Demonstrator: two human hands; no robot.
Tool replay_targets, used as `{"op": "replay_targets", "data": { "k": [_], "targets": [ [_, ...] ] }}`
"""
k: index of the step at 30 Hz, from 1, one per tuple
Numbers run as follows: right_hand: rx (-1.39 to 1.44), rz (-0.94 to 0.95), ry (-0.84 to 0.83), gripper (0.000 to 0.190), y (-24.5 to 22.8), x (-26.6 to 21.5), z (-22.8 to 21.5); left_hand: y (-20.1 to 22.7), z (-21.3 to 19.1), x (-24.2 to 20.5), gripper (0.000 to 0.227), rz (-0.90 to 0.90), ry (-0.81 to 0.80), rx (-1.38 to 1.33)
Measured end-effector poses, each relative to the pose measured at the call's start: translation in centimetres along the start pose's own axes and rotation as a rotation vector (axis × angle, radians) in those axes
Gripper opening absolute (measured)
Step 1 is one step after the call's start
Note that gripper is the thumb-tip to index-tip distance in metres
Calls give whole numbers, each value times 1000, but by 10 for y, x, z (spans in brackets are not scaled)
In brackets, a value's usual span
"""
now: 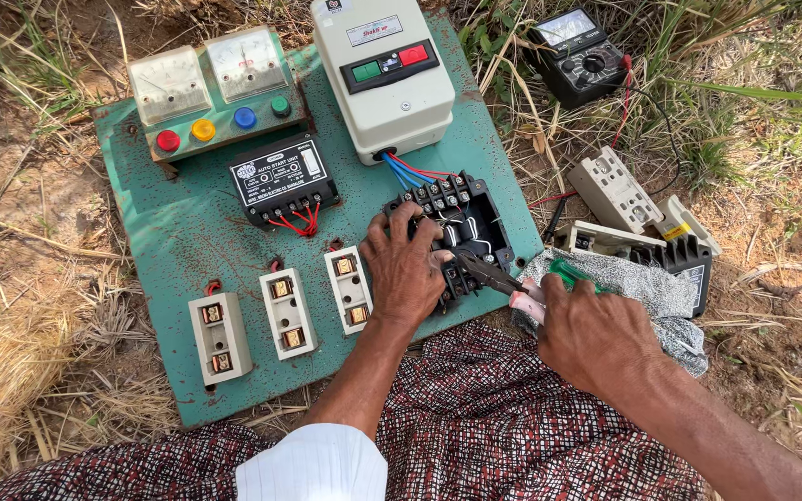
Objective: The person connects wires to a terminal block on a mounted electrical board using a screwdriver and pliers. They strip wire ends and tighten screws to secure the electrical connections.
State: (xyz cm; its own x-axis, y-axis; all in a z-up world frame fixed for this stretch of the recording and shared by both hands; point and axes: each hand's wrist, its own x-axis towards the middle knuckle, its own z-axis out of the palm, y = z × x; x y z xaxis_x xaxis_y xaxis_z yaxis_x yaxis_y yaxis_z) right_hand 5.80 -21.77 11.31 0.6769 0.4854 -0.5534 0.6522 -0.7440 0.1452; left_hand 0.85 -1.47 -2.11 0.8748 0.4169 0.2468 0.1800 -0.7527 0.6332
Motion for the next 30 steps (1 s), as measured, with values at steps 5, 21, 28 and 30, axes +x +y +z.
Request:
{"op": "replay_targets", "data": {
  "k": [5, 21, 28, 30],
  "targets": [
    [11, -21, 46, 44, -1, -2, 1, 2, 1, 1, 54, 11, 18, 38],
    [-37, 30, -3, 50, -17, -10, 4, 12, -19, 9, 64, -99, -4, 1],
    [62, 77, 6, 45, -13, -10, 5, 12, -17, 5, 64, -101, -31, -66],
    [46, 81, 26, 46, -8, -9, 9, 9, -14, 2, 56, -82, -32, -93]
  ]
}}
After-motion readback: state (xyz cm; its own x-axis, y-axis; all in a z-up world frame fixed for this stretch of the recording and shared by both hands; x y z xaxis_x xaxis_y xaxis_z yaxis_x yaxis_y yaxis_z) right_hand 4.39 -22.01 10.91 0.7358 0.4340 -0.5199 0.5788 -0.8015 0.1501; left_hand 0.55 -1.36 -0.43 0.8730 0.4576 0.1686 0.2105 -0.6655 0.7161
